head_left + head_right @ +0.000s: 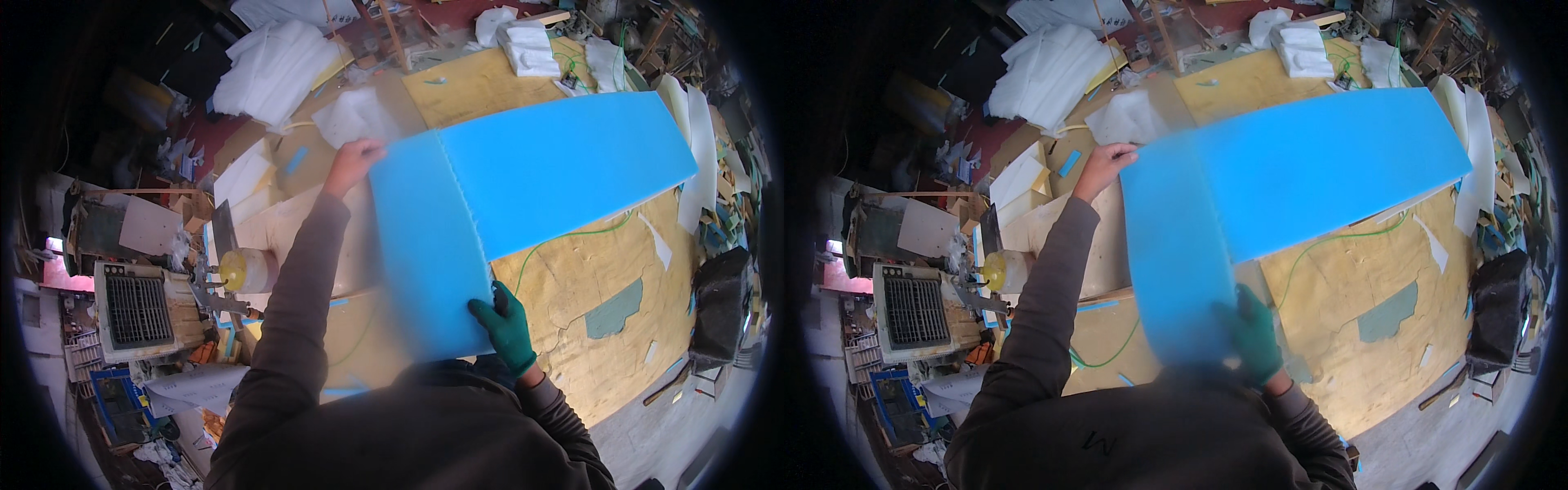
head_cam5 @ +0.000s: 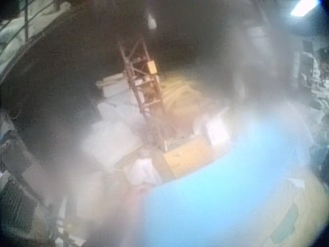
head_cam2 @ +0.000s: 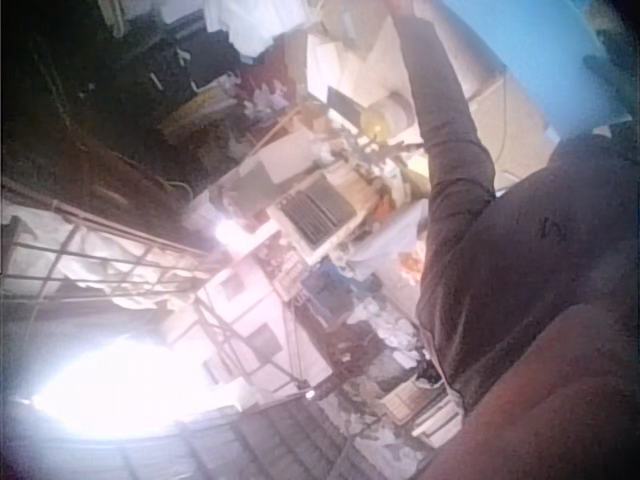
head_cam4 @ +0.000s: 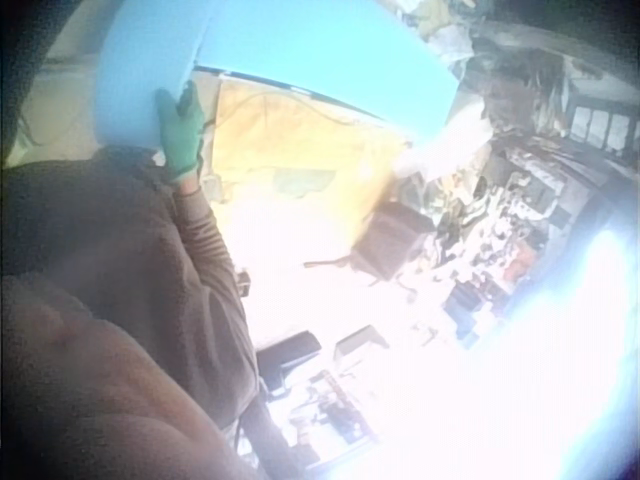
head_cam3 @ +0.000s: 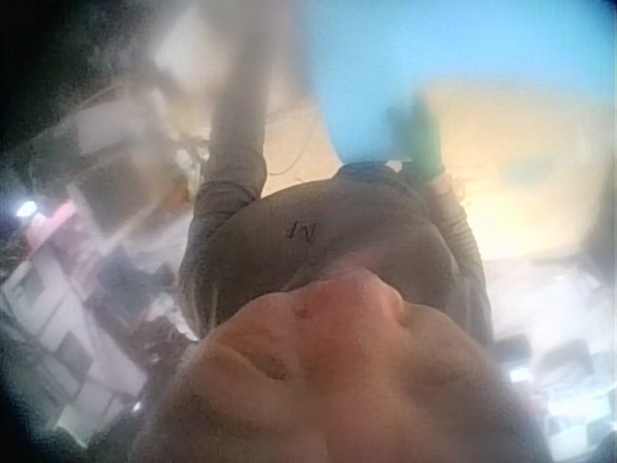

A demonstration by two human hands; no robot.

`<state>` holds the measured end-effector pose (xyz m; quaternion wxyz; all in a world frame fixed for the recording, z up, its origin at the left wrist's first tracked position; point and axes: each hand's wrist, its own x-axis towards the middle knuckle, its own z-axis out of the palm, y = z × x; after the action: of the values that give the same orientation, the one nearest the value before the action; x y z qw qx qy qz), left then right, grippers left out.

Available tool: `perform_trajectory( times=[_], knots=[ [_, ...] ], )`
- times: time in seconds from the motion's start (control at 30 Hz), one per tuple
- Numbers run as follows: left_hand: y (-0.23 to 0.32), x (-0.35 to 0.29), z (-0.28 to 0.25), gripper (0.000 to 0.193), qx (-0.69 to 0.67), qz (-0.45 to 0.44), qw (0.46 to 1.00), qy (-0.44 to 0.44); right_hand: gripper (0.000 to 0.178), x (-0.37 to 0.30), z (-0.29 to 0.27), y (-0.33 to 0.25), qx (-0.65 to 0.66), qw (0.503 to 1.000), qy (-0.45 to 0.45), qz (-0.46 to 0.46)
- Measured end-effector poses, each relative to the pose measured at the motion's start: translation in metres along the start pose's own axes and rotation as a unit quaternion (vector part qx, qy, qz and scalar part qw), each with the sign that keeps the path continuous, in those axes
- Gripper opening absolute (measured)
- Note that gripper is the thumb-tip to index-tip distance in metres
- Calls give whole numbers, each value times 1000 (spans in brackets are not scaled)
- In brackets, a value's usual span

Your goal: The person cuts a large blue foam sheet into smaller rectangular pieces using a hand saw. They repeatedly position the sheet, saw along marked lines, and separate the cut pieces on a workbench.

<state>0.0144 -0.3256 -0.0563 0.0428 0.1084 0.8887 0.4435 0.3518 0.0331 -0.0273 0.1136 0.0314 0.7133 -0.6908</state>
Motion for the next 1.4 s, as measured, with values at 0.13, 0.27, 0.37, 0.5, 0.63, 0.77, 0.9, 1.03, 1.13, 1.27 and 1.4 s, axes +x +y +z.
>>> perform_trajectory(
  times=[0.13, 0.27, 0.37, 0.5, 0.63, 0.77, 0.9, 1.03, 1.13, 1.27, 1.4],
  knots=[
    [3, -5, 0, 36, -10, -4, 1000, 3, 31, 0, -3, -2, -1, 1000, -6, 6],
    [26, -7, -10, 36, -31, -12, 999, 19, 31, 0, -3, -1, 39, 999, -6, 2],
    [62, -15, -24, 32, -83, 7, 994, 73, 33, -1, -5, -4, 69, 997, -41, 24],
    [114, -23, -50, 25, -151, 59, 977, 135, 37, 3, -7, -11, 113, 989, -95, 20],
    [118, -24, -64, 26, -115, 36, 983, 137, 38, 8, -7, -14, 100, 989, -104, 0],
    [67, -25, -54, 23, -132, -16, 985, 107, 36, 11, -8, -6, 74, 993, -94, -16],
    [15, -22, -25, 20, -147, -10, 985, 88, 36, 10, -12, 6, 48, 996, -81, 1],
    [-5, -6, -1, 20, -86, -1, 991, 100, 35, 8, -13, 15, 68, 996, -61, 2],
    [-8, 0, 10, 21, -51, -20, 993, 105, 34, 10, -11, 21, 80, 996, -50, 5],
    [-10, 2, 17, 22, -52, -22, 992, 110, 33, 10, -9, 32, 109, 992, -61, -1],
    [-15, 2, 17, 20, -47, 5, 992, 116, 33, 10, -8, 37, 104, 992, -55, 45]
  ],
)
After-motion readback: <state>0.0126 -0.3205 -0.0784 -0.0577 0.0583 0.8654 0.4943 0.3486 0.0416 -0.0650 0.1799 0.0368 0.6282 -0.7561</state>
